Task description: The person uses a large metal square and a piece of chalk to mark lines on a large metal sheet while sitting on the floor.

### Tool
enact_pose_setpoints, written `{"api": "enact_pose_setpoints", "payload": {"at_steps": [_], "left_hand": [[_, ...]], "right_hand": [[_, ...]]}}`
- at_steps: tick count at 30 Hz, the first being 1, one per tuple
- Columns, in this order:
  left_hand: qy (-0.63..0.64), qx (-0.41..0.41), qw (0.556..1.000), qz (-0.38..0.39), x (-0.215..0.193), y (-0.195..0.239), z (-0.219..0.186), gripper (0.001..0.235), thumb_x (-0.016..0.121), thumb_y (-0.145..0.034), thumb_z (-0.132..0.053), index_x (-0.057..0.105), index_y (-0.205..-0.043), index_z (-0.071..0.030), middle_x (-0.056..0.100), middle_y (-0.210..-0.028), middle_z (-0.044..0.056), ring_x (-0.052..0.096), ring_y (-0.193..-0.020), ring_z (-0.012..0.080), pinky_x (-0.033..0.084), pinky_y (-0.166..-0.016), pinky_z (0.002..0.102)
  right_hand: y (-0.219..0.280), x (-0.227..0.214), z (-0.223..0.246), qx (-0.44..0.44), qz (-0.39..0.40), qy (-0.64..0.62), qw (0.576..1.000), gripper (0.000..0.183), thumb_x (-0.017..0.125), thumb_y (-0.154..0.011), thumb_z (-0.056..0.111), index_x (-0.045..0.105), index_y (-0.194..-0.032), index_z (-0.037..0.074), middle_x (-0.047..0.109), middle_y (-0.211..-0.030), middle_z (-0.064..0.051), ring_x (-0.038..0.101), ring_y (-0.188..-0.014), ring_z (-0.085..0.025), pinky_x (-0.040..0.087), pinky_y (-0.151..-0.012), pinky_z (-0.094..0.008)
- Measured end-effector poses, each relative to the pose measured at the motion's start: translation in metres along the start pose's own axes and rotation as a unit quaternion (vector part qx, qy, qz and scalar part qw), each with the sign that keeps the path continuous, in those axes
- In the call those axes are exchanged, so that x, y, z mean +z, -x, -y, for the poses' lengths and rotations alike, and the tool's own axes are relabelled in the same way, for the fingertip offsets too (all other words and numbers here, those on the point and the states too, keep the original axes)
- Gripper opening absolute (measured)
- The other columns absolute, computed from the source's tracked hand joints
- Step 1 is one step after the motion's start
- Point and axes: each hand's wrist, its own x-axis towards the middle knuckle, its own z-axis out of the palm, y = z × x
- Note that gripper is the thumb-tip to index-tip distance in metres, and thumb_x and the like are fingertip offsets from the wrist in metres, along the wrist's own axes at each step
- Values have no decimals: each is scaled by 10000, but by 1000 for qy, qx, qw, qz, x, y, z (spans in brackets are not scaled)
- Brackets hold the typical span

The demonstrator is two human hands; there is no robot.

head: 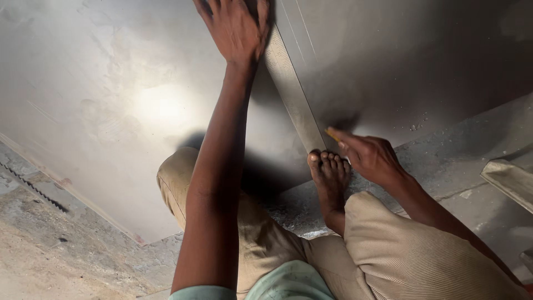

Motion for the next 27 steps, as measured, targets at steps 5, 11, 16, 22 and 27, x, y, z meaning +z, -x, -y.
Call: {"api": "enact_pose_setpoints", "payload": {"at_steps": [5, 11, 16, 22, 27], "left_hand": [[-29, 52, 995, -83, -14, 9, 2, 864, 368, -1006, -680, 416, -1512, 18, 396, -1571, 258, 223, -1501, 425, -77, -1218, 619], [-30, 33, 998, -36, -8, 13, 22, 842, 394, -1004, -654, 403, -1529, 4, 388, -1583, 248, 221, -1522, 403, -10, -1267, 563], [-2, 24, 999, -46, -8, 14, 18, 790, 421, -985, -641, 489, -1459, -13, 485, -1494, 242, 314, -1478, 391, 53, -1268, 561], [11, -11, 1000, 3, -9, 12, 15, 782, 429, -964, -653, 543, -1405, -18, 550, -1415, 199, 364, -1459, 357, 68, -1284, 552], [1, 14, 997, -79, -4, 12, 17, 799, 462, -950, -656, 527, -1410, -6, 516, -1446, 239, 317, -1452, 400, 32, -1243, 568]], "right_hand": [[-26, 24, 33, 16, -124, 31, 992, 315, 618, -960, 190, 588, -1239, 47, 701, -1115, -150, 683, -1044, -318, 547, -898, -449], [-23, 80, 55, 36, -84, 109, 990, 788, 860, -720, 468, 543, -1302, 43, 554, -1218, -166, 577, -1095, -352, 458, -923, -520], [-17, 90, 43, 19, -115, 92, 989, 745, 861, -751, 437, 539, -1299, 48, 553, -1236, -151, 572, -1110, -334, 462, -924, -496], [-16, 91, 41, 14, -130, 70, 989, 758, 873, -734, 400, 533, -1302, 30, 552, -1235, -154, 574, -1114, -329, 469, -916, -491], [-16, 92, 39, 10, -129, 68, 989, 786, 887, -719, 394, 530, -1312, 22, 555, -1228, -159, 576, -1099, -326, 472, -892, -494]]}}
